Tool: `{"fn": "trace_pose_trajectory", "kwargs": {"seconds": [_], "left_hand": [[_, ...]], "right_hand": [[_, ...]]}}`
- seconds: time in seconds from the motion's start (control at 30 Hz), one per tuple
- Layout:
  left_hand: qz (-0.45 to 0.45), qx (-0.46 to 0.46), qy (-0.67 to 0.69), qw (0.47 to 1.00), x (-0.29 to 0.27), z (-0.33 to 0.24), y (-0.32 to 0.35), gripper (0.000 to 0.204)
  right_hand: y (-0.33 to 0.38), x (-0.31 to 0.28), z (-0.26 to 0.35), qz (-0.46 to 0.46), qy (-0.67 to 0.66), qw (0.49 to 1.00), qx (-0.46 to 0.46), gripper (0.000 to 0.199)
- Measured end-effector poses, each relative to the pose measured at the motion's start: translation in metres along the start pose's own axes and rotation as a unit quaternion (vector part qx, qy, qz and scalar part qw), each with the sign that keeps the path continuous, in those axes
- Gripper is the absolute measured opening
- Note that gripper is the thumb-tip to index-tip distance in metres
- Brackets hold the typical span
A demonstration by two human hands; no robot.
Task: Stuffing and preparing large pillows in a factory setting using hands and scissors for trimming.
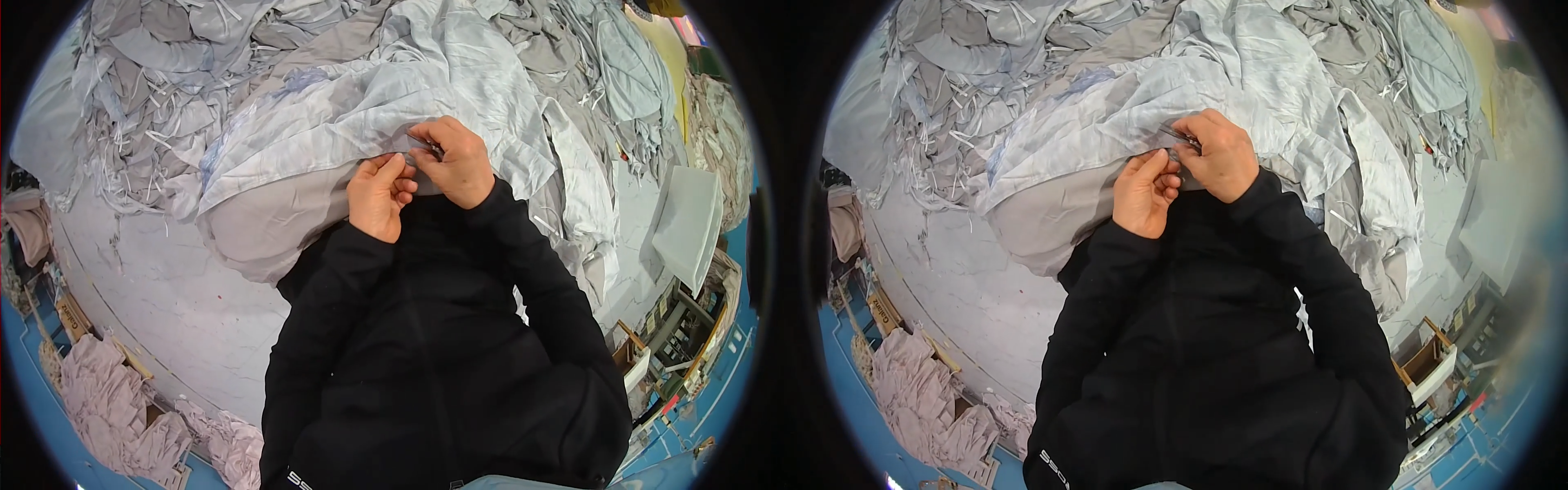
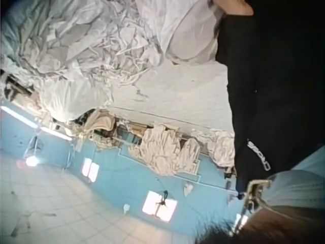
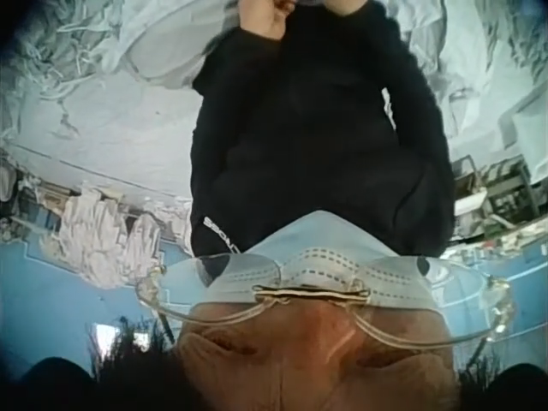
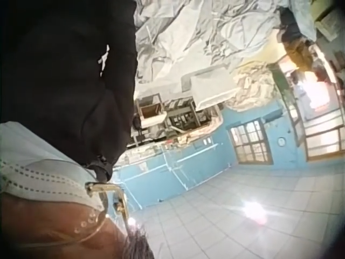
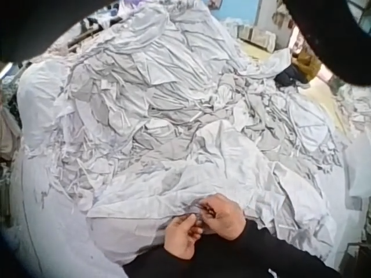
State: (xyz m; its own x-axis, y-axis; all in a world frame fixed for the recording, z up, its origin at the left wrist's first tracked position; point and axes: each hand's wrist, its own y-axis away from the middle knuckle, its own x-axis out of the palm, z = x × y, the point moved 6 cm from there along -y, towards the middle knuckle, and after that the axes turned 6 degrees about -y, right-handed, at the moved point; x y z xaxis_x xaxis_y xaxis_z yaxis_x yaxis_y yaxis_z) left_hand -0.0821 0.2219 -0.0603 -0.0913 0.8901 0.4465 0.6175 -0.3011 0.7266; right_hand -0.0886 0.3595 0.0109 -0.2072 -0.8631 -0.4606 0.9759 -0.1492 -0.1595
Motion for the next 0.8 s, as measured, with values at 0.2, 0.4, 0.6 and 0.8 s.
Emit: {"fn": "trace_pose_trajectory", "kwargs": {"seconds": [0.2,0.4,0.6,0.8], "left_hand": [[-0.003,-0.019,0.014,1.0,-0.003,0.0,-0.017,0.016],[0.026,0.008,-0.028,0.999,-0.004,-0.002,-0.02,0.021],[0.04,0.011,-0.012,0.999,-0.003,-0.002,-0.018,0.022],[0.053,0.03,-0.002,0.998,-0.006,-0.006,-0.014,0.02]], "right_hand": [[-0.004,0.004,-0.003,0.037,0.019,0.999,-0.001,0.023],[-0.004,0.006,-0.005,0.062,0.05,0.997,-0.02,0.016],[-0.001,-0.004,-0.007,0.02,0.036,0.998,-0.04,0.011],[0.004,-0.044,-0.025,-0.1,0.008,0.993,0.057,0.005]]}}
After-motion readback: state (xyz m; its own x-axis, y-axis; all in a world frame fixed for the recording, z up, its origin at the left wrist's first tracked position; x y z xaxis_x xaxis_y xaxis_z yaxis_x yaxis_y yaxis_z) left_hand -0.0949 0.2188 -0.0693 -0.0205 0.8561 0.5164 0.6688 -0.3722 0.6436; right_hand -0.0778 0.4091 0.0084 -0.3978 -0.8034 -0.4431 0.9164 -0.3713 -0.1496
